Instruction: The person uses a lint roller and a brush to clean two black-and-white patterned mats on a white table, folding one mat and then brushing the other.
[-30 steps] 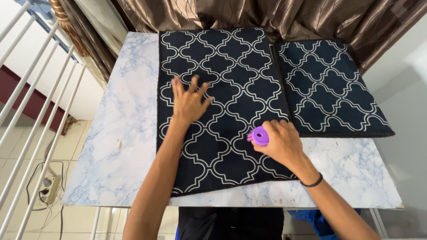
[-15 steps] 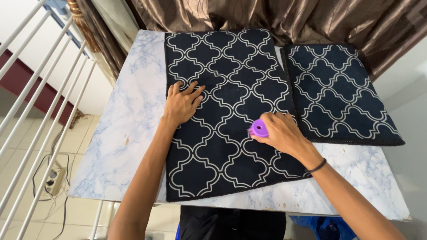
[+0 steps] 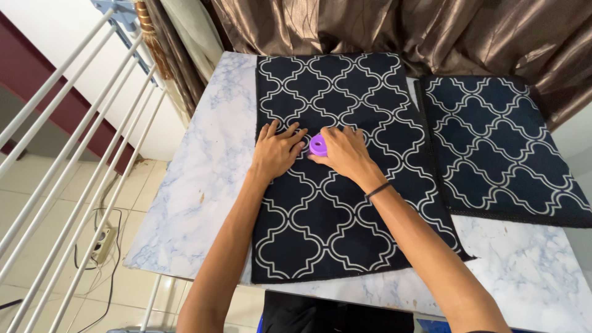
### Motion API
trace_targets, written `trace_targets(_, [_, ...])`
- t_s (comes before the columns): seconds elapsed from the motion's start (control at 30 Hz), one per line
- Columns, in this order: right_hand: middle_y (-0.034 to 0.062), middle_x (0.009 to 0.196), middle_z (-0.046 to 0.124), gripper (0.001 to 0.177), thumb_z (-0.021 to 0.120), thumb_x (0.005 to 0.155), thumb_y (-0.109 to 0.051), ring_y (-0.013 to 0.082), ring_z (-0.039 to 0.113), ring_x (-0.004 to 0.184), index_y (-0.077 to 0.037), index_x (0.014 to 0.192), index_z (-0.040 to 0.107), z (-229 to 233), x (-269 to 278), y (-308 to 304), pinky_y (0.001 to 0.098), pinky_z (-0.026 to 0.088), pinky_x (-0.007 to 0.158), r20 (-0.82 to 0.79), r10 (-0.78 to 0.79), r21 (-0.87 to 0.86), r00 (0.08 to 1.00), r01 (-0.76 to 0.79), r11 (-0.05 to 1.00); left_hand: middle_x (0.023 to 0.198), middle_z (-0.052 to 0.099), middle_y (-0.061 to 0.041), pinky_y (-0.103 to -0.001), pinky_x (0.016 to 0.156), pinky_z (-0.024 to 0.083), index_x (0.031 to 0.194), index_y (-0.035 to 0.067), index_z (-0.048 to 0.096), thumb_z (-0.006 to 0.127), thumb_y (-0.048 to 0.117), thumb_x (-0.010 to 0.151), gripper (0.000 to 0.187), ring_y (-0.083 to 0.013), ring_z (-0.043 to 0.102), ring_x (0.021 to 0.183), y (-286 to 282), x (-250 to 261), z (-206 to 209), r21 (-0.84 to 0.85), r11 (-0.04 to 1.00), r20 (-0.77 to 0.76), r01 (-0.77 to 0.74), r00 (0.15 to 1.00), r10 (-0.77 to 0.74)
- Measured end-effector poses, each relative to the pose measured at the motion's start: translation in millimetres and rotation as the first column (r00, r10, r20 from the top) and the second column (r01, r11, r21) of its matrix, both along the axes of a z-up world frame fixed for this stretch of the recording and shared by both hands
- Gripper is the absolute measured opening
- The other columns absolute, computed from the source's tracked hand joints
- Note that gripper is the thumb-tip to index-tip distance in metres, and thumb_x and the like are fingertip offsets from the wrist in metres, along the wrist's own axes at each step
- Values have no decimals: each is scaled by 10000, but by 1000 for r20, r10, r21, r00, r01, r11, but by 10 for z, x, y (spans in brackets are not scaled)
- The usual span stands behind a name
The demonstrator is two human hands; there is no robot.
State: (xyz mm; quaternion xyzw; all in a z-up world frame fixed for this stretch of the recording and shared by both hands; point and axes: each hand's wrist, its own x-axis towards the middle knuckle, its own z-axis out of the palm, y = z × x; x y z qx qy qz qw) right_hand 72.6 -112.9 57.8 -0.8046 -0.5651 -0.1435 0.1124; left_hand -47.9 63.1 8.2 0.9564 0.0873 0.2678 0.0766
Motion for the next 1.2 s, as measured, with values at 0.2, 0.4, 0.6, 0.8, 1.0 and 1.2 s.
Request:
trace_targets(0.2, [188,923,683,576,807,797,-494,373,647,794,-23,1060,604,172,-402,-397,517,508,686,-51,16,-58,999,-19,998,1438,600,-65,-706,1128,216,1334,257,689,570,426,982,408,-565,397,1354,-62,-30,76,-58,998,17,-39,999,41])
trace_targets(0.4, [134,871,682,524,846,717,-356,321,649,736,-55,1063,592,240,-890,-1019,467,515,719,-164,203,-57,965,-214,975,1390,617,-58,-765,1111,133,1284,252,705,620,511,916,458,-587,369,1350,-137,-142,278,-85,986,-38,-144,989,142])
trace_targets(0.6, [105,916,694,576,854,758,-363,291,658,758,-59,1171,591,161,-911,-1096,432,523,721,-194,292,95,936,-279,956,1366,656,-63,-642,1133,293,1280,221,717,615,466,958,417,-557,441,1340,27,-102,139,-166,982,11,-93,995,96])
trace_targets(0.8, [155,954,673,620,823,790,-372,337,649,812,-57,1265,580,157,-601,-555,460,522,732,-66,231,17,971,-230,973,1329,699,-20,-501,1063,465,1215,199,749,608,340,978,310,-493,502,1347,298,-124,-42,-295,955,73,-31,996,55])
trace_targets(1.0, [150,967,689,630,797,837,-398,336,666,819,-68,1322,568,31,-307,107,491,515,681,-16,88,6,996,-88,996,1344,675,-64,-488,1133,433,1239,167,738,694,275,940,321,-451,462,1391,407,-192,-82,-386,918,120,96,991,-53])
trace_targets(1.2, [161,942,705,611,825,815,-386,347,686,783,-56,1271,589,82,-410,6,448,565,631,-80,118,24,990,-116,993,1377,661,-79,-492,1142,388,1239,157,746,742,212,895,349,-441,405,1431,541,-160,-86,-436,888,90,147,989,-120])
